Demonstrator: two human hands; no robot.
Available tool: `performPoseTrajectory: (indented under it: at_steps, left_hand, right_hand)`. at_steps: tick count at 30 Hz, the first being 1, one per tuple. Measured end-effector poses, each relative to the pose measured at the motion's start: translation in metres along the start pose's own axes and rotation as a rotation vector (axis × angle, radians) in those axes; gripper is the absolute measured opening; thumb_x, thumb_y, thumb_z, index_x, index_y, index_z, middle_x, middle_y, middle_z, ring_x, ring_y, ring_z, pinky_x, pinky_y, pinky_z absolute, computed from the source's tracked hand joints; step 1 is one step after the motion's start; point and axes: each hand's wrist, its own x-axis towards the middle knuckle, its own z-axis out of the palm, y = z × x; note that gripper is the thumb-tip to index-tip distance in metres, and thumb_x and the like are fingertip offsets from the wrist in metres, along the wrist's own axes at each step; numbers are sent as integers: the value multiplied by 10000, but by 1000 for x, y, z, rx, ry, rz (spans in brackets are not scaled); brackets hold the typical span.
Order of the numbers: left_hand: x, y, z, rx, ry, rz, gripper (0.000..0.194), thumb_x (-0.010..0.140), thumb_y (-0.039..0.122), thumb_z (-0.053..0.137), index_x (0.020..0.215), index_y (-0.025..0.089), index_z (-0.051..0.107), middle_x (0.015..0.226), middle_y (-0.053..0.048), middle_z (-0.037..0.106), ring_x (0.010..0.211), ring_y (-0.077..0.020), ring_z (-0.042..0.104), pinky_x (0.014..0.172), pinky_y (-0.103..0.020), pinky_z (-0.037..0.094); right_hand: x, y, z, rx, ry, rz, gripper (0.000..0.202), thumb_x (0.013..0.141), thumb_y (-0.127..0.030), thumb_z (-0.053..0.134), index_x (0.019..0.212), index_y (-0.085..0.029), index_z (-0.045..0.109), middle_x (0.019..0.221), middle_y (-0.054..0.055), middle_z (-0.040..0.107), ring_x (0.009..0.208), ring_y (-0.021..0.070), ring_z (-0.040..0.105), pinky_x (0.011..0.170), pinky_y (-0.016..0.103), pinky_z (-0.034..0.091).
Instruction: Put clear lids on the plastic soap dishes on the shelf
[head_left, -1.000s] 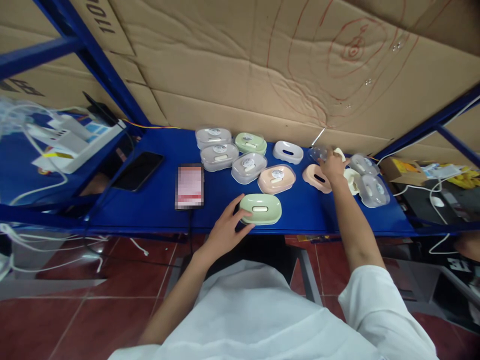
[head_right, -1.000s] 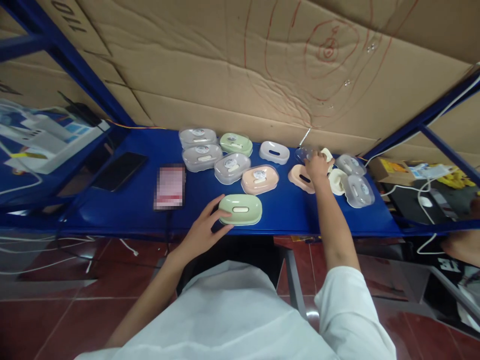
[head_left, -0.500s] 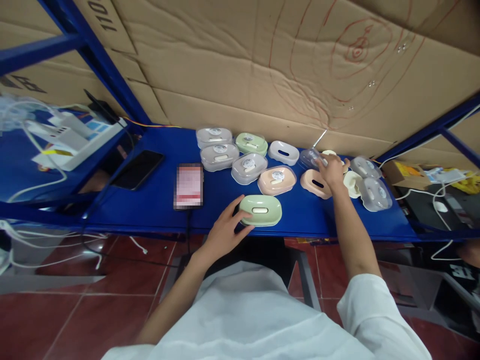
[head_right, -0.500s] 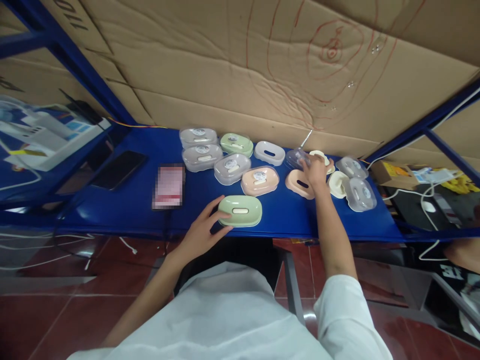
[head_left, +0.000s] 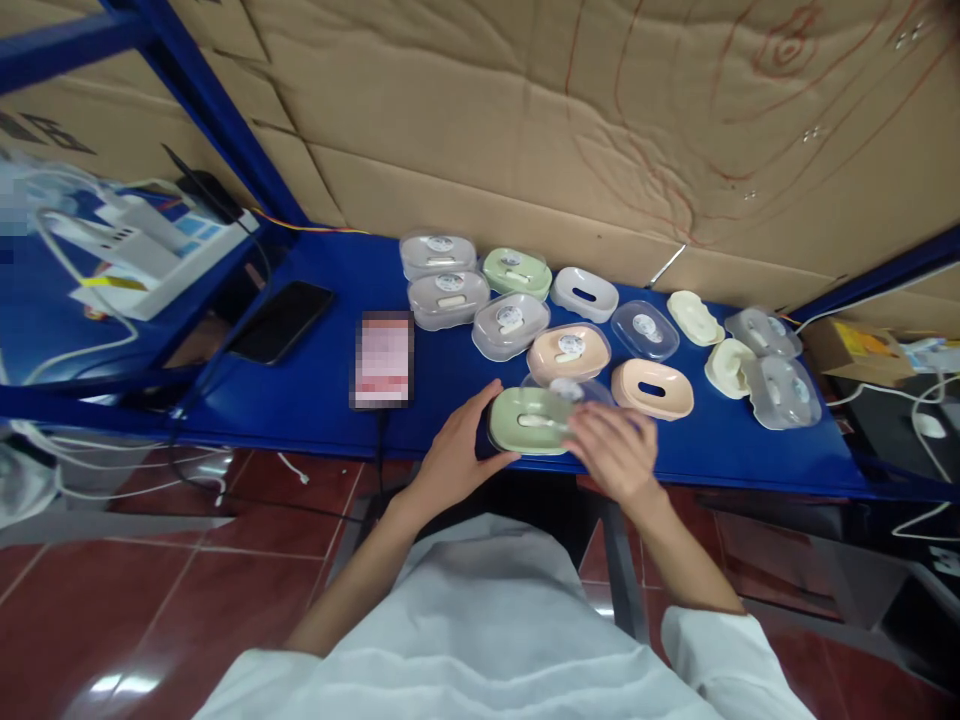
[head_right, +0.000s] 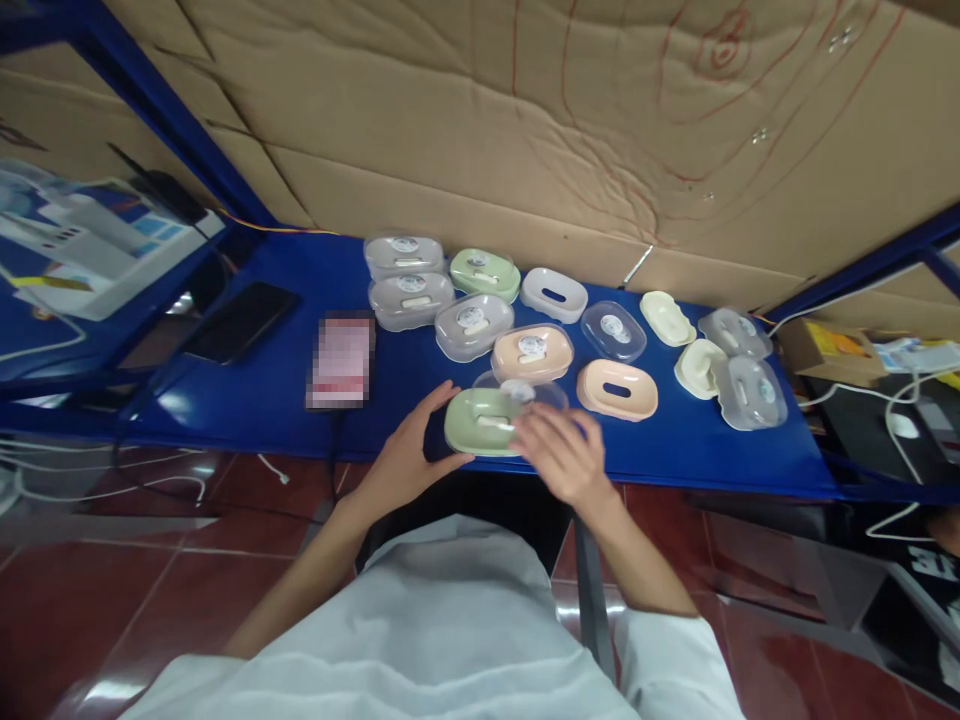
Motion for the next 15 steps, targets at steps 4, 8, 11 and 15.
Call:
performPoseTrajectory:
  at_steps: [4, 8, 11, 15]
  left_hand:
    - [0, 0, -2, 2, -38, 7, 1005, 896, 402, 839, 1697, 340, 235, 1659, -106, 494, 1528, -315, 495, 1269, -524, 419]
    - [-1, 4, -5, 24, -47, 23, 858, 929, 393, 802, 1654, 348, 346, 1653, -82, 495, 1520, -291, 499, 1266, -485, 431]
    - [0, 3, -4, 43, -34, 38, 853, 939, 411, 793, 1658, 340, 339, 1646, -94, 501, 1515, -297, 503, 1264, -493, 432]
    - [0, -2, 3, 130, -45, 97, 902, 923, 417, 813, 1677, 357, 322, 1674, -109, 464, 1526, -325, 486, 1252, -512, 447]
  right_hand:
    - [5, -35, 9, 228, -53, -121, 344, 1032, -279, 704, 1374, -303, 690, 1313, 39, 782, 1310, 241, 693, 1146, 459, 485]
    - [11, -30, 14, 303, -108, -93, 321, 1027, -333, 708, 1348, -306, 710, 1352, 51, 762, 1430, 279, 611, 1242, 555, 448]
    - [2, -28, 19, 293, -101, -99, 395, 1036, -214, 676, 1418, -315, 667, 1460, 46, 700, 1478, 253, 565, 1266, 540, 458]
    - [-11, -34, 26, 273, -83, -125, 594, 1026, -101, 640, 1571, -306, 524, 1549, 53, 623, 1519, 236, 514, 1299, 534, 428]
